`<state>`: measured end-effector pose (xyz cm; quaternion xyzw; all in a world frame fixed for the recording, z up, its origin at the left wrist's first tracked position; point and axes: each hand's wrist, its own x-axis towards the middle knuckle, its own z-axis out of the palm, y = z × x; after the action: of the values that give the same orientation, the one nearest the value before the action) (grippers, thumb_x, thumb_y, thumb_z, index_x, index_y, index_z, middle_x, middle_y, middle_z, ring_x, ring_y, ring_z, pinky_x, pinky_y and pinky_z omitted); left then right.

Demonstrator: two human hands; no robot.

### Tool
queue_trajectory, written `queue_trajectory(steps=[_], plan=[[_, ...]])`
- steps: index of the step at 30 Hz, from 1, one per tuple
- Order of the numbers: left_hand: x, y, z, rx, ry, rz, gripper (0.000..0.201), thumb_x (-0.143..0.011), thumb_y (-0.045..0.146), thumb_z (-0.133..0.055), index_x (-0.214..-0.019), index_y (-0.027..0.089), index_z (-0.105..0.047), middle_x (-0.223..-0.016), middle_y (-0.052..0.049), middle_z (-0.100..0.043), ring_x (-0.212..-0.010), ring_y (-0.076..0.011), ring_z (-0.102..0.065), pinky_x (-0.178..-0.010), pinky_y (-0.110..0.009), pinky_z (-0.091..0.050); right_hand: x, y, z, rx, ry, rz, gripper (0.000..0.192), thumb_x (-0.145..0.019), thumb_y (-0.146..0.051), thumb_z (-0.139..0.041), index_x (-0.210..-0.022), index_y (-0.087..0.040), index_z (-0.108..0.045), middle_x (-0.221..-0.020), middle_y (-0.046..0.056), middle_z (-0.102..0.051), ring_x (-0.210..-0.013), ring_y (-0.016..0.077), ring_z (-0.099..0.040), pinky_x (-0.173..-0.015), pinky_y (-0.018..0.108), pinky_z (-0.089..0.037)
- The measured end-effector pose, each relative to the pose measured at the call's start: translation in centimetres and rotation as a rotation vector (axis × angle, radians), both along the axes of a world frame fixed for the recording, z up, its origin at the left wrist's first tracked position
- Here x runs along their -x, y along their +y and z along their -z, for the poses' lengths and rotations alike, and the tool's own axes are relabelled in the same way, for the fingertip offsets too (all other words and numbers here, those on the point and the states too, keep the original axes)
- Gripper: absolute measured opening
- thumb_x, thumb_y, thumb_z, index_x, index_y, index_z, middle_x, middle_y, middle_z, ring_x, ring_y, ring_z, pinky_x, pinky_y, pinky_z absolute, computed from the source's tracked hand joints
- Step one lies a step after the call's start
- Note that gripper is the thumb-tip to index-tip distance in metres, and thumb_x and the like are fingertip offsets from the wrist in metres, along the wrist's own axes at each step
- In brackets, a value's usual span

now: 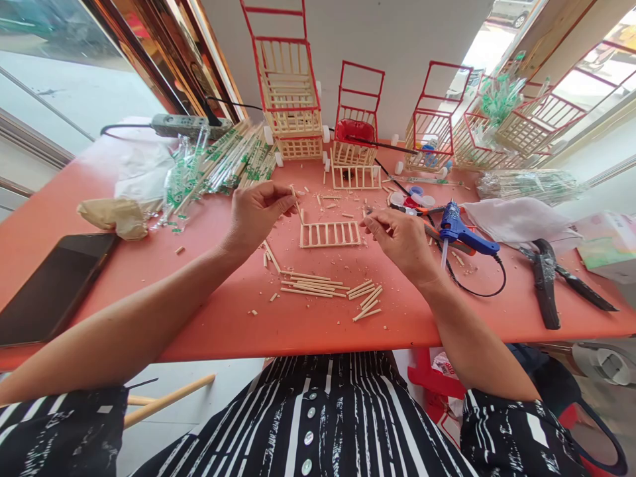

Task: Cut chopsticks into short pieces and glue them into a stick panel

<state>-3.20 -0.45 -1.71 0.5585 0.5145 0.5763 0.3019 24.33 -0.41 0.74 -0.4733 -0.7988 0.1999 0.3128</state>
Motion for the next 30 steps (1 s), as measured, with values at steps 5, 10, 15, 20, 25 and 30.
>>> queue_trajectory(steps=[5, 10, 15, 20, 25, 30], plan=[[0.3, 0.1, -0.1, 0.01, -0.077, 0.019, 0.007, -0.079, 0.016, -0.074, -0.073, 0.019, -0.072, -0.063, 0.001, -0.069, -0.059, -0.0104, -0.066, -0.06, -0.022, -0.055, -0.2, 0.0, 0.0, 0.0, 0.005, 0.004, 0.032, -0.1, -0.039, -0.06, -0.088, -0.018, -0.081, -0.087, 0.008, -0.08, -0.071, 0.0176, -0.071, -0.063, 0.03, -0.051], [0.5, -0.4, -0.4, 0.149, -0.366, 0.173, 0.011, -0.08, 0.024, -0.083, -0.079, 0.019, -0.074, -0.072, -0.004, -0.073, -0.063, -0.0112, -0.068, -0.06, -0.023, -0.056, -0.1, -0.1, 0.1, 0.039, 0.041, -0.018, 0.033, -0.101, -0.042, -0.061, -0.088, -0.018, -0.08, -0.088, 0.008, -0.08, -0.071, 0.0168, -0.069, -0.063, 0.029, -0.05], [-0.1, -1.2, -0.3, 0.297, -0.491, 0.337, 0.028, -0.069, 0.037, -0.095, -0.078, 0.018, -0.075, -0.075, -0.004, -0.072, -0.065, -0.0126, -0.066, -0.063, -0.026, -0.058, 0.3, -0.2, 0.6, 0.082, 0.057, -0.063, 0.036, -0.101, -0.045, -0.06, -0.087, -0.018, -0.08, -0.085, 0.007, -0.078, -0.071, 0.0156, -0.068, -0.068, 0.029, -0.052], [-0.1, -1.4, -0.5, 0.272, -0.374, 0.38, 0.022, -0.076, 0.036, -0.088, -0.078, 0.018, -0.076, -0.076, -0.004, -0.071, -0.065, -0.0124, -0.063, -0.063, -0.026, -0.054, 0.6, -0.5, 1.0, 0.071, 0.029, -0.07, 0.033, -0.102, -0.042, -0.061, -0.088, -0.018, -0.081, -0.087, 0.007, -0.08, -0.076, 0.0172, -0.069, -0.071, 0.03, -0.05], [0.2, -2.4, -1.6, 0.087, 0.295, 0.442, 0.008, -0.083, 0.022, -0.074, -0.076, 0.02, -0.073, -0.066, 0.0, -0.067, -0.063, -0.0144, -0.059, -0.064, -0.028, -0.045, 1.1, -0.8, 1.2, 0.023, -0.051, -0.157, 0.027, -0.1, -0.036, -0.065, -0.088, -0.019, -0.081, -0.085, 0.006, -0.079, -0.078, 0.0188, -0.07, -0.074, 0.031, -0.049], [-0.5, -4.6, -1.9, 0.062, 0.728, 0.64, 0.019, -0.083, 0.008, -0.067, -0.069, 0.021, -0.069, -0.07, 0.0, -0.068, -0.067, -0.0169, -0.059, -0.066, -0.03, -0.038, 1.0, -0.7, 1.3, 0.016, -0.085, -0.131, 0.029, -0.102, -0.037, -0.063, -0.089, -0.02, -0.082, -0.085, 0.006, -0.079, -0.078, 0.0191, -0.069, -0.072, 0.031, -0.048]])
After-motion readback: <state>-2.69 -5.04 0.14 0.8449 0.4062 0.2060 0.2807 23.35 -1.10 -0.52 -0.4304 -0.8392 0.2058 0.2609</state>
